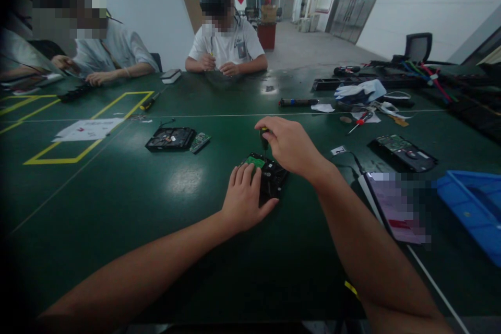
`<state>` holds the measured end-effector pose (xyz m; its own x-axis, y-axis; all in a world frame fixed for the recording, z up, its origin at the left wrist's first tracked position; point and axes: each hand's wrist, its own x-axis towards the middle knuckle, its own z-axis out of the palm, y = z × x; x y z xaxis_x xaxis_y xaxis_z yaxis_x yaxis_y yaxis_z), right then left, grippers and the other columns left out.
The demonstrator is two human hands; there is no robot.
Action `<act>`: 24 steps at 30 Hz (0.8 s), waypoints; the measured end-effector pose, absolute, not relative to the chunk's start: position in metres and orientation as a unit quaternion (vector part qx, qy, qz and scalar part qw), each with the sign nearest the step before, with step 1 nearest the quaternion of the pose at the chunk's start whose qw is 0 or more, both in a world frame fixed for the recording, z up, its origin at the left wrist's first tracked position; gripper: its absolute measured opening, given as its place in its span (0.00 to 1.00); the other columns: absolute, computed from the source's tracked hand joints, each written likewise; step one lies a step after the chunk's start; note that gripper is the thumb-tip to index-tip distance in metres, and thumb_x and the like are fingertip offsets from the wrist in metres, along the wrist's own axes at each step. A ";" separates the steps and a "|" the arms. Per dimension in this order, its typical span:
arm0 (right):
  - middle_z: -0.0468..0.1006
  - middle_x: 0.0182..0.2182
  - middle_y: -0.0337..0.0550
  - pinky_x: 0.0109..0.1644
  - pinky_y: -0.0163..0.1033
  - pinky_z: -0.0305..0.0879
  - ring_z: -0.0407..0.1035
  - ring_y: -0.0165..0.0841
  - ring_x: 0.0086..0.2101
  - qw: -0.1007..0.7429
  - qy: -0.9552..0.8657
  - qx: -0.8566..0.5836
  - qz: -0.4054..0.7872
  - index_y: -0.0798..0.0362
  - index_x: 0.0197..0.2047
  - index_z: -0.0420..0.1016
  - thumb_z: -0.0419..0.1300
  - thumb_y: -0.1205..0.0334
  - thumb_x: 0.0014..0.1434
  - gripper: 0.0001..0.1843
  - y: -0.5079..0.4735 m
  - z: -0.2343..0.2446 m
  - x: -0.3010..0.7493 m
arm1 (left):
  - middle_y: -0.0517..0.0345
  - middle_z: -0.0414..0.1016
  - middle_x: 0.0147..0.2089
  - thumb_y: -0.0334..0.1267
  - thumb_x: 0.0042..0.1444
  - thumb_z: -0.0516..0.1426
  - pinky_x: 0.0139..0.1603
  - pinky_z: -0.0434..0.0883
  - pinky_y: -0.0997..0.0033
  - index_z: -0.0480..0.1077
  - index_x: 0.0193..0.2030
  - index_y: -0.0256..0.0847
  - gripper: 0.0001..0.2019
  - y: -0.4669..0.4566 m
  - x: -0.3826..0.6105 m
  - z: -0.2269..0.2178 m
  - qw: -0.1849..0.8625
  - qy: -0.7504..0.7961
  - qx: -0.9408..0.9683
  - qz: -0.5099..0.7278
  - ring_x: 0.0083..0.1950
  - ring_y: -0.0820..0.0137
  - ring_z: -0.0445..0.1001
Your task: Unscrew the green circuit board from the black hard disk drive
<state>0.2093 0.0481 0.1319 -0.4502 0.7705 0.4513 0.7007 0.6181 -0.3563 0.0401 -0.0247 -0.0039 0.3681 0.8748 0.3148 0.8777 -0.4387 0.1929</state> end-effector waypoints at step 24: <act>0.83 0.47 0.53 0.51 0.52 0.67 0.76 0.48 0.46 0.297 -0.827 -0.477 -0.007 0.51 0.50 0.79 0.59 0.63 0.67 0.10 0.051 0.129 0.210 | 0.30 0.60 0.75 0.66 0.63 0.53 0.79 0.48 0.35 0.60 0.73 0.29 0.44 -0.024 0.041 -0.006 0.005 -0.527 -0.829 -0.184 0.77 0.38 0.54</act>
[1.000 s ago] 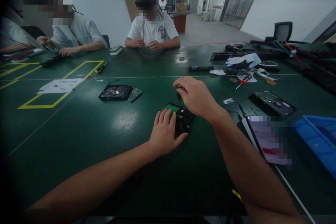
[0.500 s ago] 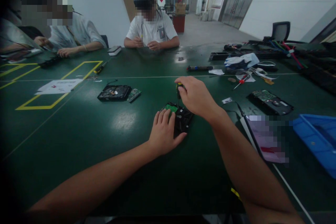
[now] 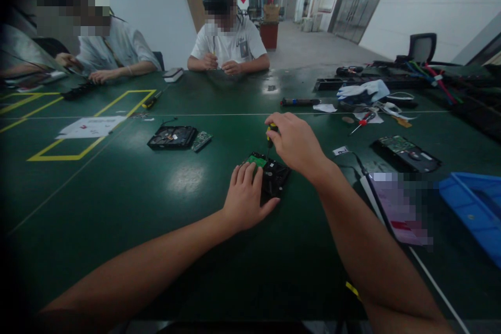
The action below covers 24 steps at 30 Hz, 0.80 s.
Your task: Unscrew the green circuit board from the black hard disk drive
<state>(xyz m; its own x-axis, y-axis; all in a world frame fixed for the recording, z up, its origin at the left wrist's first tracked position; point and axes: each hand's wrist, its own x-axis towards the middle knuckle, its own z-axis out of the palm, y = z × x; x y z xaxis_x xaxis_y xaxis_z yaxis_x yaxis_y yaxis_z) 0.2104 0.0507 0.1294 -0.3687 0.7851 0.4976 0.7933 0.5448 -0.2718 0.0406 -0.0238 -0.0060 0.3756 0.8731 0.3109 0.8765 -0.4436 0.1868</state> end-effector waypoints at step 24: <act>0.82 0.46 0.51 0.52 0.51 0.68 0.75 0.46 0.45 0.316 -0.822 -0.474 -0.007 0.50 0.48 0.80 0.61 0.60 0.67 0.10 0.053 0.127 0.211 | 0.30 0.60 0.75 0.66 0.63 0.54 0.79 0.48 0.36 0.61 0.72 0.30 0.44 -0.024 0.041 -0.004 0.006 -0.530 -0.827 -0.186 0.77 0.39 0.54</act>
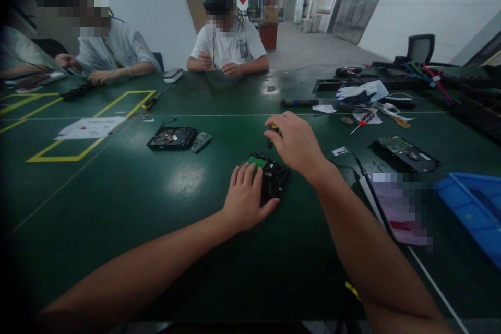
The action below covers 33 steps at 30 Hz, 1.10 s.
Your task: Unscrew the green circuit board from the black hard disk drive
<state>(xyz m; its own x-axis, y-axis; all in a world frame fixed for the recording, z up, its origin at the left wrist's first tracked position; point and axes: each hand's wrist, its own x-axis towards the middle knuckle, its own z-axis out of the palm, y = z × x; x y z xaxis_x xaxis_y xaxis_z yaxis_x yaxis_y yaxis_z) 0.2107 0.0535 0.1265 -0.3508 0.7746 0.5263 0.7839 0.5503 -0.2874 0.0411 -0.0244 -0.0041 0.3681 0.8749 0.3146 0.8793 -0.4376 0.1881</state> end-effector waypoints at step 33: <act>0.82 0.48 0.54 0.56 0.52 0.67 0.76 0.47 0.48 0.298 -0.833 -0.467 0.002 0.54 0.51 0.76 0.54 0.67 0.68 0.13 0.051 0.129 0.211 | 0.30 0.60 0.74 0.66 0.64 0.53 0.79 0.48 0.36 0.61 0.72 0.28 0.44 -0.025 0.041 -0.002 0.011 -0.531 -0.829 -0.178 0.77 0.38 0.54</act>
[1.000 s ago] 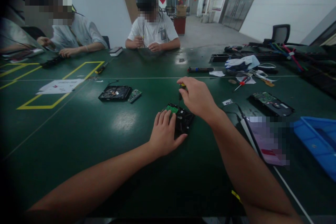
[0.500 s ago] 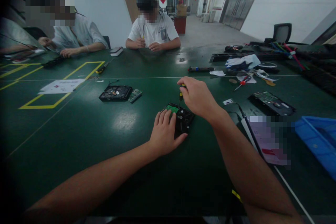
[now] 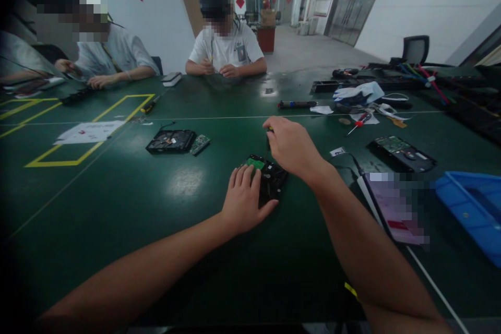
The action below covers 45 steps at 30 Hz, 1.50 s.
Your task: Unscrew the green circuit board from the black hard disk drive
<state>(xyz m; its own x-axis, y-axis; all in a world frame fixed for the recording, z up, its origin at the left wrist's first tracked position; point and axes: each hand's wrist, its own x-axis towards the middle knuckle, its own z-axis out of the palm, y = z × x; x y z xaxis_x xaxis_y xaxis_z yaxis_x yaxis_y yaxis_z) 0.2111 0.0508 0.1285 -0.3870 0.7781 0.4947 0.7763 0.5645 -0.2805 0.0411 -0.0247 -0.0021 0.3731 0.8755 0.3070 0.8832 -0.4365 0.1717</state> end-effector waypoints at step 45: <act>0.84 0.44 0.48 0.48 0.49 0.69 0.76 0.43 0.41 0.313 -0.834 -0.454 0.030 0.50 0.51 0.82 0.58 0.64 0.67 0.13 0.046 0.135 0.211 | 0.30 0.59 0.75 0.66 0.64 0.53 0.79 0.48 0.36 0.61 0.72 0.28 0.44 -0.025 0.040 -0.002 0.009 -0.529 -0.829 -0.180 0.77 0.39 0.55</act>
